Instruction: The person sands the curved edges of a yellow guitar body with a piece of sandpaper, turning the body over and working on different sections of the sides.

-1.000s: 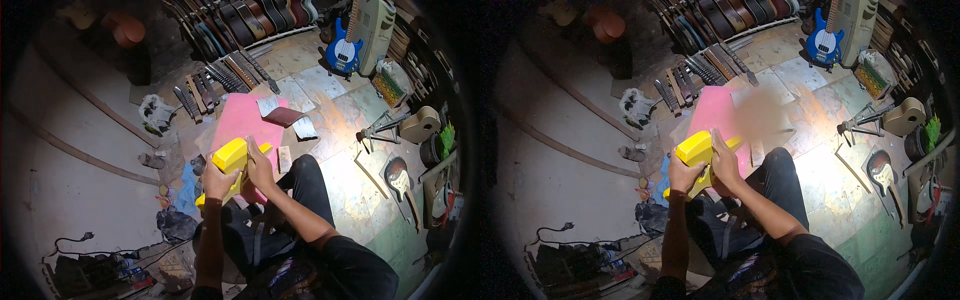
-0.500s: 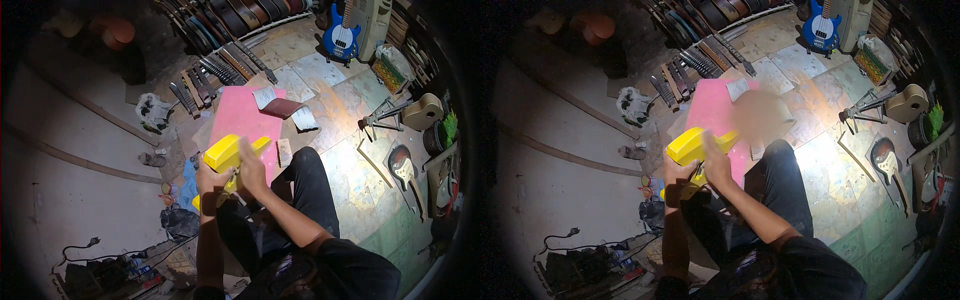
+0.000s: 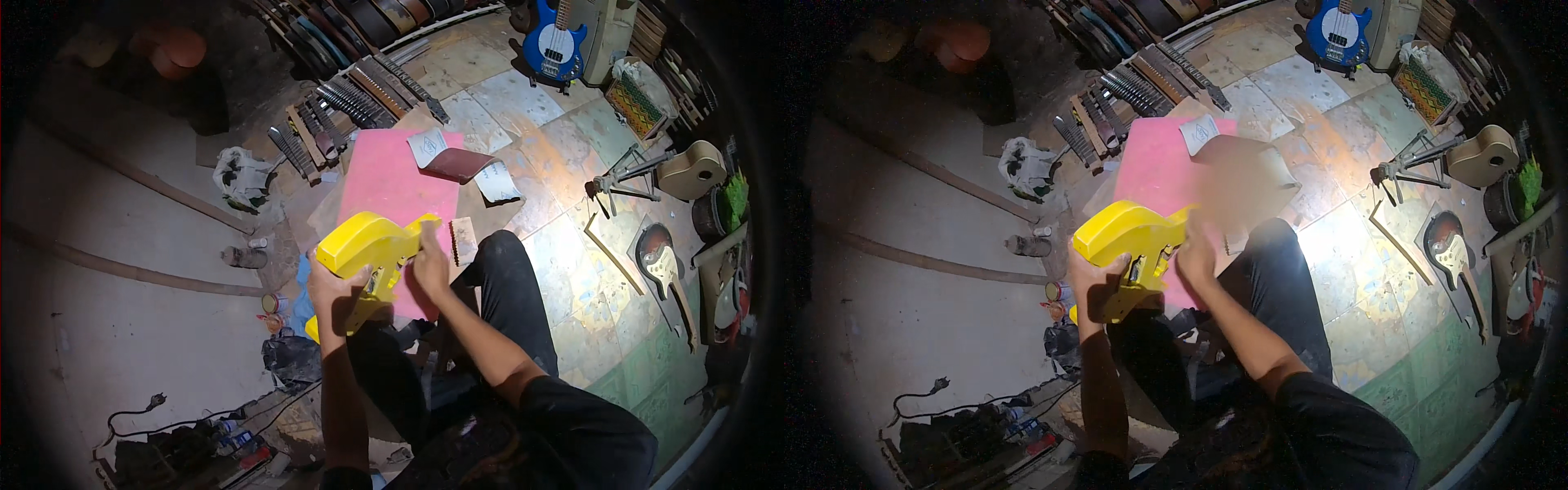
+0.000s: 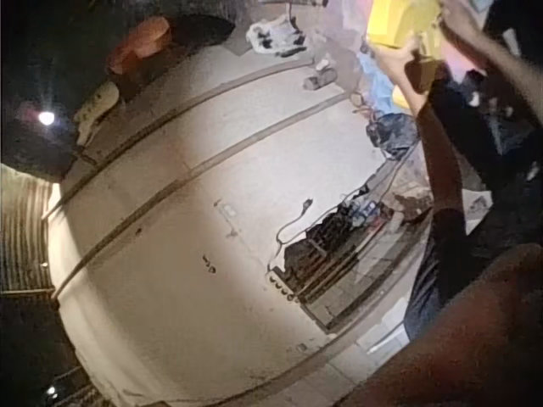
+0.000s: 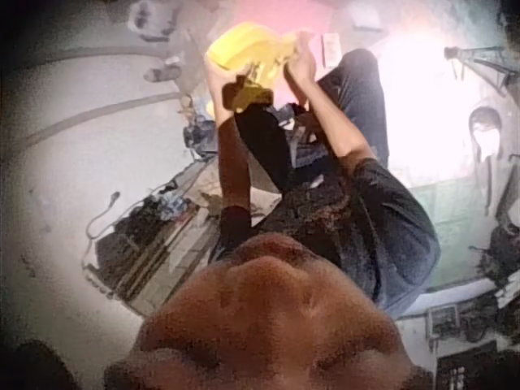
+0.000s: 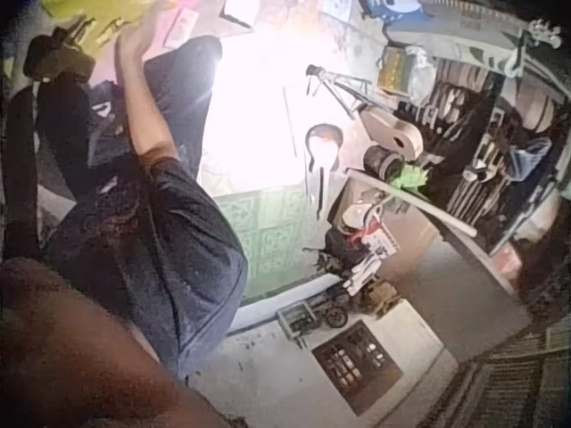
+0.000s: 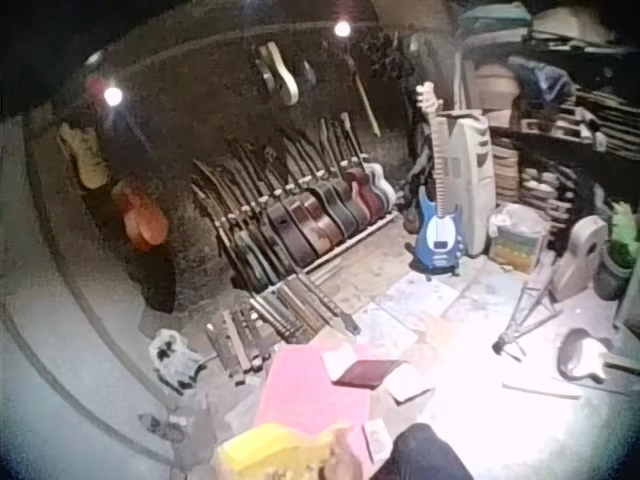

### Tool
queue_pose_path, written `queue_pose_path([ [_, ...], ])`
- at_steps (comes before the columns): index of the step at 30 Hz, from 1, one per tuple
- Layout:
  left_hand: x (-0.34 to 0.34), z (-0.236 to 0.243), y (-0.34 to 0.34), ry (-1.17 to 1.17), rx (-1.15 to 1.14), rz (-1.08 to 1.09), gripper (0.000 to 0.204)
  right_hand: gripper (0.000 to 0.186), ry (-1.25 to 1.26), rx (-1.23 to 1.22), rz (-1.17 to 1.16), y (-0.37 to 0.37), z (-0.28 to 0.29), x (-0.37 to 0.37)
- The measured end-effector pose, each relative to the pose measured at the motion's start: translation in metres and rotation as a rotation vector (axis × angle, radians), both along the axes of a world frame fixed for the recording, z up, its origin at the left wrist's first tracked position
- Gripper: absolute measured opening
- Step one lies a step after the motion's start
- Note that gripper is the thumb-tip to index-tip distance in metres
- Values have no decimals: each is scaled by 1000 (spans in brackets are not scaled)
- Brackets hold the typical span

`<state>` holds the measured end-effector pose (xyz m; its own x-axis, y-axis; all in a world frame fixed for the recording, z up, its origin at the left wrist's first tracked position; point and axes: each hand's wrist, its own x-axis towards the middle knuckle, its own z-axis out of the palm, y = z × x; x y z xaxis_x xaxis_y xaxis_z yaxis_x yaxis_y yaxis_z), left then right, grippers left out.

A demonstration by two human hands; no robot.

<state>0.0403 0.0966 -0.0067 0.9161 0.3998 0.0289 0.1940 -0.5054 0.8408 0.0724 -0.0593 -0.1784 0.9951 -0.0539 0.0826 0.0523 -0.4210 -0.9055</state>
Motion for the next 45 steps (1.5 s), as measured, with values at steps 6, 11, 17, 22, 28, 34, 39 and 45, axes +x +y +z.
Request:
queue_pose_path([
  [6, 13, 2, 17, 76, 122, 57, 77, 69, 60, 32, -59, -3, -17, 9],
  [11, 11, -6, 32, 0, 92, 50, 82, 68, -246, -8, 163, 24, 23, -40],
  [17, 13, 7, 18, 97, 181, 93, 82, 69, 15, 105, -38, 54, 34, -15],
  [22, 6, 11, 22, -17, -65, 10, 63, 66, -39, 120, 136, 50, 91, -19],
  [28, -5, -27, 39, -72, -273, 35, 46, 59, -230, 268, 481, 69, 120, -46],
  [34, 4, -20, 33, 17, 0, 75, 52, 62, -261, 97, 353, 53, 141, -33],
  [39, 2, -13, 26, -27, 107, 57, 52, 61, -174, 160, 102, 44, 141, -8],
  [45, -5, -33, 38, -40, 246, -30, 49, 63, -246, 129, 273, 55, 143, -31],
])
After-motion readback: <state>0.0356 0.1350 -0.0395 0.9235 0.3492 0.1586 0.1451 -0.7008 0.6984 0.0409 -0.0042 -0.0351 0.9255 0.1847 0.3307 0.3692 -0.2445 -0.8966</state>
